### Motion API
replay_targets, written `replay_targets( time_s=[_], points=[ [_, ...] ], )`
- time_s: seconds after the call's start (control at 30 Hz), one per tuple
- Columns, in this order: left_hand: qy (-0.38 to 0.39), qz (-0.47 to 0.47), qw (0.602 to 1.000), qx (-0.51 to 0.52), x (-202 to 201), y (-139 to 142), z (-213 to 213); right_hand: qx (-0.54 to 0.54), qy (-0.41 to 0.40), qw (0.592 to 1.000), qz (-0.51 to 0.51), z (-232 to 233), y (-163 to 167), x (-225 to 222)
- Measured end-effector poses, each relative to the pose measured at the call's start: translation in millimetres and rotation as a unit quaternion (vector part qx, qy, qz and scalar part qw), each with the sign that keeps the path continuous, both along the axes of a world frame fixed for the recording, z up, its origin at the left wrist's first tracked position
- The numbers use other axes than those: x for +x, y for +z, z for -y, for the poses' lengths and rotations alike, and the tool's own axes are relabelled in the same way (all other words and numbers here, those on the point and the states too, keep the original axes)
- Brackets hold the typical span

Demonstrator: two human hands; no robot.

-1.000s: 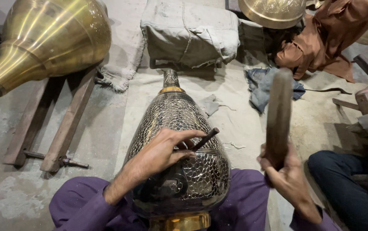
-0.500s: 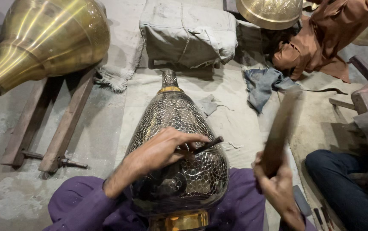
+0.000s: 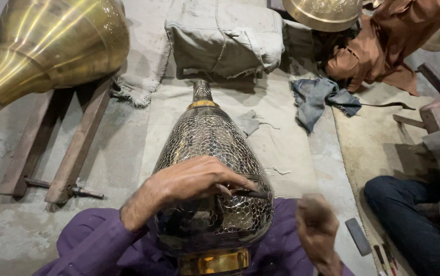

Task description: The person sits on the workshop floor holding a small punch against the patterned surface of a large brass vessel and strikes it with a wooden mallet, working the decorative design across the vessel's body. Other workers perform similar metalwork nearby.

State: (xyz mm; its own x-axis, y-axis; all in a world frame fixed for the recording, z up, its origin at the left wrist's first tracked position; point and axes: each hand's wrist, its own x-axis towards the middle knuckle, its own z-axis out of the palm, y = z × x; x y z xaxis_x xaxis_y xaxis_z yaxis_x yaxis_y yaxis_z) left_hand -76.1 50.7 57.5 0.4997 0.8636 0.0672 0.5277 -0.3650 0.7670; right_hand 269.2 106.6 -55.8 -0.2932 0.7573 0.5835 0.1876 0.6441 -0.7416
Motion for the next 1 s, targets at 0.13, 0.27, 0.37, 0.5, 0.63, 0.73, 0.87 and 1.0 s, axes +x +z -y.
replay_targets(
  time_s=[0.13, 0.27, 0.37, 0.5, 0.63, 0.73, 0.87, 1.0],
  points=[
    [-0.025, 0.057, 0.992, 0.106, -0.7, 3.4, 2.9, -0.063, 0.028, 0.997, -0.027, -2.4, 3.2, 1.3],
    [0.064, 0.009, 0.998, 0.015, 5.6, 11.5, 11.8, -0.013, -0.113, 0.947, 0.301, -15.0, 29.3, -0.7],
    [0.119, -0.002, 0.992, 0.038, 8.6, 16.5, 16.3, -0.113, 0.03, 0.992, 0.041, -24.9, 52.9, -11.1],
    [0.178, 0.031, 0.983, 0.02, 12.7, 16.1, 23.8, -0.015, 0.018, 0.95, 0.313, -50.3, 93.9, -15.1],
    [0.264, 0.08, 0.96, -0.049, 16.0, 10.5, 33.7, -0.093, 0.116, 0.965, 0.215, -69.5, 122.4, -31.1],
    [0.291, 0.041, 0.954, -0.052, 21.9, 4.0, 31.8, -0.057, 0.038, 0.89, 0.452, -83.0, 142.7, -45.6],
    [0.343, 0.135, 0.928, -0.043, 24.6, -3.8, 38.2, -0.102, 0.083, 0.947, 0.294, -92.7, 164.1, -66.4],
    [0.396, 0.157, 0.904, -0.022, 30.8, -10.7, 43.7, 0.042, 0.261, 0.894, 0.362, -104.5, 185.5, -88.1]
  ],
)
